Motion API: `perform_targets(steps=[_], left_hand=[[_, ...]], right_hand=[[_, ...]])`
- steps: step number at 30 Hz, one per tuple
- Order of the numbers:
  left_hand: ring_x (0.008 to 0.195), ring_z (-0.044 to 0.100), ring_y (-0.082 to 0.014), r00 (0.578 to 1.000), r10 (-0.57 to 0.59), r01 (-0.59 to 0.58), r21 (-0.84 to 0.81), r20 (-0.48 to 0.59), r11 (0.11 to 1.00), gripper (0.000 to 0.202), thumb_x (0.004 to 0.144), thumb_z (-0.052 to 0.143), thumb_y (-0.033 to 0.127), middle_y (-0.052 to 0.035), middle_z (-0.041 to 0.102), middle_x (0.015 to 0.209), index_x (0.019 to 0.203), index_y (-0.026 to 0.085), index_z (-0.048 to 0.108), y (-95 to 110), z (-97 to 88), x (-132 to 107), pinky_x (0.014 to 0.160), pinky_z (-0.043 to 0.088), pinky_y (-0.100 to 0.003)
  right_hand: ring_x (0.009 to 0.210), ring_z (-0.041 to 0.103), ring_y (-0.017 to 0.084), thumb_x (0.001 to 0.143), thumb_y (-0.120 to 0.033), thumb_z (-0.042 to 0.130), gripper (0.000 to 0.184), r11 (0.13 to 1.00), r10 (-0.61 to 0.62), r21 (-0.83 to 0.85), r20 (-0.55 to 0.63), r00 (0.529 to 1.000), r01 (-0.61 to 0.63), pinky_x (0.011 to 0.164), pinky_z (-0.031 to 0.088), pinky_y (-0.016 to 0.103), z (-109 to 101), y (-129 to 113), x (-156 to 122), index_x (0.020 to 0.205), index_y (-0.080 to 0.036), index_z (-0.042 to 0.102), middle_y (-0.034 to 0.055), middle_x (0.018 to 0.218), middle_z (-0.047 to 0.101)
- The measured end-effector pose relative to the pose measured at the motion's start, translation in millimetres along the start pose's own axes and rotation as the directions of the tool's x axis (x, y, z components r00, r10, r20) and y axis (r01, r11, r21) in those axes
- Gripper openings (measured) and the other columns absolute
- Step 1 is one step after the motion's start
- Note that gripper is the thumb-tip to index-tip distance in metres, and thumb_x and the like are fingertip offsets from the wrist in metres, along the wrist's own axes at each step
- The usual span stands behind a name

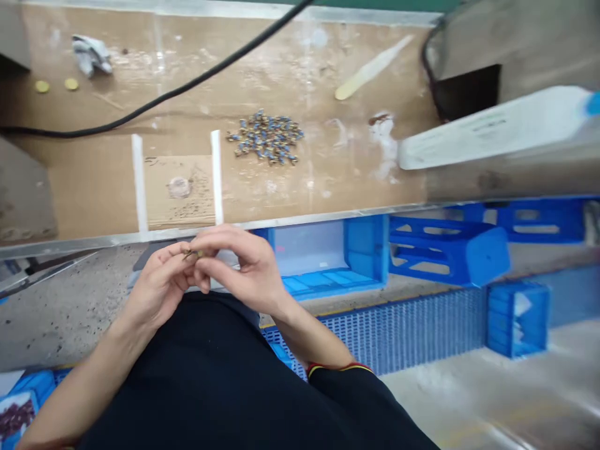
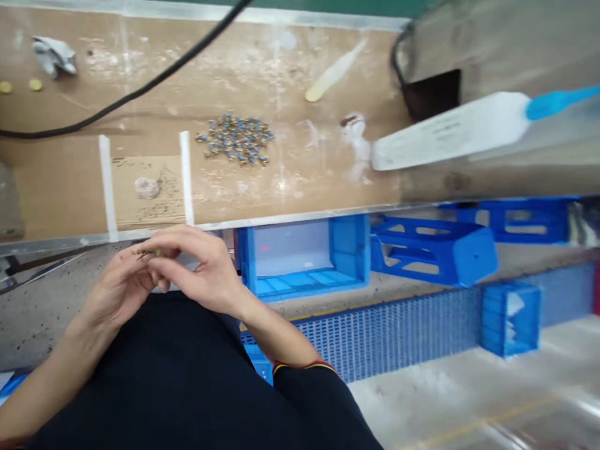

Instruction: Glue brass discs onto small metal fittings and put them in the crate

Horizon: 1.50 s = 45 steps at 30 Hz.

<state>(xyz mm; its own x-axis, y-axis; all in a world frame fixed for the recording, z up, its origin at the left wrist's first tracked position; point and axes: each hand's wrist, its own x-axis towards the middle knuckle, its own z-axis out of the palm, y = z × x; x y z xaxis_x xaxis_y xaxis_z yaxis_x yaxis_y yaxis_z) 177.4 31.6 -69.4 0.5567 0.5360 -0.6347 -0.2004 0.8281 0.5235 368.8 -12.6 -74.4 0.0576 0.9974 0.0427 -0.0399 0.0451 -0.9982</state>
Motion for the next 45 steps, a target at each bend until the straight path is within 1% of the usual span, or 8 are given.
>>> perform_targets(steps=[5,9,14,16,21,30,38,45], left_hand=[[0.074,0.078,-0.0191,0.995,-0.015,-0.011,0.266,0.096,0.964,0.021,0.102,0.090,0.040,-0.0066,0.083,0.088,0.106,0.020,0.090,-12,15.8,14,0.074,0.068,-0.030],[0.090,0.083,-0.0228,0.974,-0.098,-0.011,0.472,0.206,0.882,0.027,0.110,0.081,0.044,-0.0078,0.086,0.101,0.126,0.023,0.088,-22,30.9,24,0.085,0.071,-0.033],[0.093,0.084,-0.0226,0.968,-0.117,-0.037,0.590,0.221,0.806,0.036,0.111,0.079,0.049,-0.0091,0.087,0.109,0.134,0.022,0.085,-25,25.1,26,0.090,0.070,-0.032],[0.095,0.083,-0.0226,0.975,-0.099,-0.045,0.614,0.199,0.788,0.036,0.111,0.079,0.049,-0.0088,0.087,0.110,0.133,0.022,0.085,-25,16.9,25,0.092,0.070,-0.032],[0.099,0.083,-0.0235,0.986,-0.071,-0.046,0.656,0.151,0.753,0.040,0.112,0.077,0.054,-0.0089,0.086,0.112,0.136,0.022,0.084,-27,1.5,20,0.094,0.070,-0.033],[0.097,0.082,-0.0218,0.988,-0.075,-0.027,0.637,0.132,0.771,0.040,0.112,0.077,0.055,-0.0086,0.087,0.110,0.133,0.023,0.085,-33,-2.9,19,0.092,0.070,-0.032],[0.097,0.082,-0.0229,0.991,-0.083,0.000,0.634,0.101,0.773,0.043,0.110,0.078,0.057,-0.0096,0.086,0.110,0.132,0.021,0.084,-33,-7.4,18,0.091,0.069,-0.033],[0.098,0.082,-0.0222,0.990,-0.089,0.004,0.618,0.107,0.786,0.046,0.110,0.077,0.060,-0.0094,0.086,0.111,0.133,0.021,0.084,-34,-18.4,19,0.093,0.068,-0.032]], right_hand=[[0.112,0.083,0.016,0.111,-0.027,0.079,0.017,0.984,-0.103,-0.145,0.005,0.995,0.102,0.105,0.070,0.033,-32,1,-30,0.126,-0.029,0.085,0.0023,0.122,0.086],[0.102,0.080,0.015,0.105,-0.031,0.086,0.010,0.984,-0.049,-0.180,-0.292,0.955,-0.005,0.094,0.069,0.031,-66,28,-72,0.115,-0.028,0.086,0.0017,0.111,0.085],[0.092,0.076,0.017,0.092,-0.038,0.082,0.033,0.894,0.181,-0.077,-0.838,0.514,-0.441,0.089,0.066,0.033,-152,120,-98,0.119,-0.020,0.079,0.0053,0.108,0.084],[0.090,0.076,0.018,0.089,-0.038,0.078,0.034,0.843,0.220,-0.063,-0.866,0.449,-0.535,0.089,0.064,0.034,-187,160,-93,0.116,-0.018,0.077,0.0072,0.106,0.084],[0.087,0.076,0.024,0.090,-0.038,0.076,0.018,0.731,0.266,-0.097,-0.871,0.413,-0.676,0.088,0.062,0.037,-233,221,-72,0.094,-0.020,0.075,0.0054,0.088,0.082],[0.105,0.080,0.022,0.107,-0.045,0.083,0.028,0.594,0.306,-0.134,-0.874,0.377,-0.793,0.107,0.065,0.046,-240,254,-67,0.107,-0.018,0.079,0.0039,0.108,0.083],[0.103,0.079,0.022,0.109,-0.053,0.080,0.035,0.622,0.291,-0.120,-0.882,0.371,-0.774,0.106,0.065,0.047,-237,252,-66,0.107,-0.018,0.078,0.0039,0.108,0.082],[0.070,0.069,0.023,0.104,-0.067,0.064,0.047,0.765,0.065,-0.154,-0.947,0.314,-0.625,0.078,0.058,0.038,-218,207,-74,0.089,-0.023,0.071,-0.0024,0.068,0.066]])
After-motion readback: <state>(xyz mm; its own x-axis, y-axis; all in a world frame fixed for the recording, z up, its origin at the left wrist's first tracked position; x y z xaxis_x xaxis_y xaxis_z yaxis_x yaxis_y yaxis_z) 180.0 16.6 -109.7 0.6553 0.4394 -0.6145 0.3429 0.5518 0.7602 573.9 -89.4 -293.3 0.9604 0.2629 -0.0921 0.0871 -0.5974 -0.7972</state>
